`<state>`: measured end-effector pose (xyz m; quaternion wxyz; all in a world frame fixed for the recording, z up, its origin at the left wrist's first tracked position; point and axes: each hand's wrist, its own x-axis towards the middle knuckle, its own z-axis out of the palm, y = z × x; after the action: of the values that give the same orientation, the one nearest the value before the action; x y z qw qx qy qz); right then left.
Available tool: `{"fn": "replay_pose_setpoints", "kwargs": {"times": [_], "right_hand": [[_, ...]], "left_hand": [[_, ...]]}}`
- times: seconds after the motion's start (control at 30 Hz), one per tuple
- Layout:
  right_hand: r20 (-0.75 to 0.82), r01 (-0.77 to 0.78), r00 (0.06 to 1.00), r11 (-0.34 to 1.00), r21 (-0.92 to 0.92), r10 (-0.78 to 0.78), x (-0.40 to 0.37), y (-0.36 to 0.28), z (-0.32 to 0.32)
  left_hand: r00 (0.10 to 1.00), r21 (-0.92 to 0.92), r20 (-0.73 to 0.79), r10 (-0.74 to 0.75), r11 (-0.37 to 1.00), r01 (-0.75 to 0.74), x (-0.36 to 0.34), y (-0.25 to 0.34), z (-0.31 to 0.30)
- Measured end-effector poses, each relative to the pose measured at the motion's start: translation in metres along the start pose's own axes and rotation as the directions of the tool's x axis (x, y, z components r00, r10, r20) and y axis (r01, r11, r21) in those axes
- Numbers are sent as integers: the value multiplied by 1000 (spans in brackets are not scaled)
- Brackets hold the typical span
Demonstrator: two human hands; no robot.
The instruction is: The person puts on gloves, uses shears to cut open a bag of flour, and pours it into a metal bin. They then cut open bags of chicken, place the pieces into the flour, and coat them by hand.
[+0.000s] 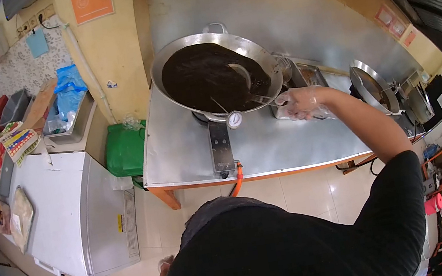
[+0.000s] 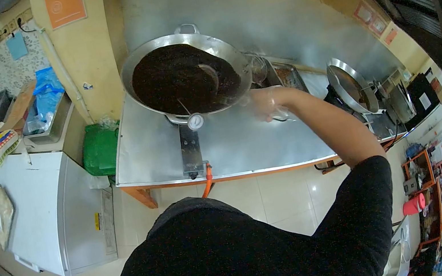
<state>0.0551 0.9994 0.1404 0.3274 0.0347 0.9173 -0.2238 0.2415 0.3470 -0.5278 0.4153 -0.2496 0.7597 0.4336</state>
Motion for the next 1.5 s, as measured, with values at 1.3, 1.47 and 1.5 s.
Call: {"fn": "replay_pose_setpoints", "kwargs": {"times": [1.3,1.47,1.5], "right_hand": [[-525,166,828,809,564,196,32,50,-16],[-547,295,789,606,738,282,-30,75,46],[-568,355,778,559,750,269,-37,82,63]], "left_hand": [[951,737,147,271,611,-288,12,37,-16],[980,-709,185,-74,681,186,19,65,18],[975,-645,193,-111,734,211,25,63,24]]}}
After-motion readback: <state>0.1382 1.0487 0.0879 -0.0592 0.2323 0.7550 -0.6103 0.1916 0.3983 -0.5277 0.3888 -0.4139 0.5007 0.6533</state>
